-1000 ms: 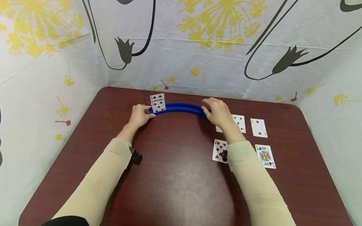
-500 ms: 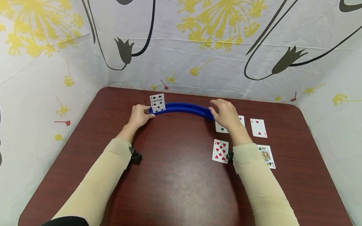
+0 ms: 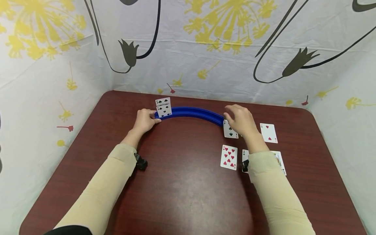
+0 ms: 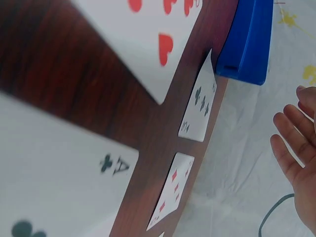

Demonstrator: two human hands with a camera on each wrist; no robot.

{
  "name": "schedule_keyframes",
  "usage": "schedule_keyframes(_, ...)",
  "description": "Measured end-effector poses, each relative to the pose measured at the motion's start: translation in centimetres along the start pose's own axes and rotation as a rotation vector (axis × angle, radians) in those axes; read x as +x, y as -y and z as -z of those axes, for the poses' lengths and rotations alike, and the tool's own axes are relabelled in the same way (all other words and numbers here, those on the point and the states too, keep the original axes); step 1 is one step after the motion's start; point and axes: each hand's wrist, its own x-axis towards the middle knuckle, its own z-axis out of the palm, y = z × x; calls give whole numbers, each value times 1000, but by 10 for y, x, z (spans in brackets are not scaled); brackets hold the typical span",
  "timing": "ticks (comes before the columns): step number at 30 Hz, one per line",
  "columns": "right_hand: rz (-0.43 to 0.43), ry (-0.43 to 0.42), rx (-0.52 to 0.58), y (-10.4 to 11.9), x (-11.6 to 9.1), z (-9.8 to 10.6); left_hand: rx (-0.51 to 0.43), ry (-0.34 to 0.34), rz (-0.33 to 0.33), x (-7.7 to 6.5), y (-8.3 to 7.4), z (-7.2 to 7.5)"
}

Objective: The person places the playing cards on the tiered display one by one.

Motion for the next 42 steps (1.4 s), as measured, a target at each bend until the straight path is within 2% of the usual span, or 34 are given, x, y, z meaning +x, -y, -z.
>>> schedule_keyframes(12, -63, 38, -23, -17, -12, 9, -11, 7, 23, -1, -2, 0)
schedule_keyframes(20, -36, 22, -42, -27, -17, 14, -7, -4, 17, -1, -1, 0)
schedule_keyframes(28, -59, 46, -36, -36, -24, 24, 11, -22, 0, 1, 0, -1)
schedule_keyframes(36, -34, 19, -35, -49, -32, 34, 12, -15, -3, 1, 0, -1)
schedule_keyframes(42, -74, 64, -42, -61, -41, 39, 18, -12, -8, 0, 0, 0)
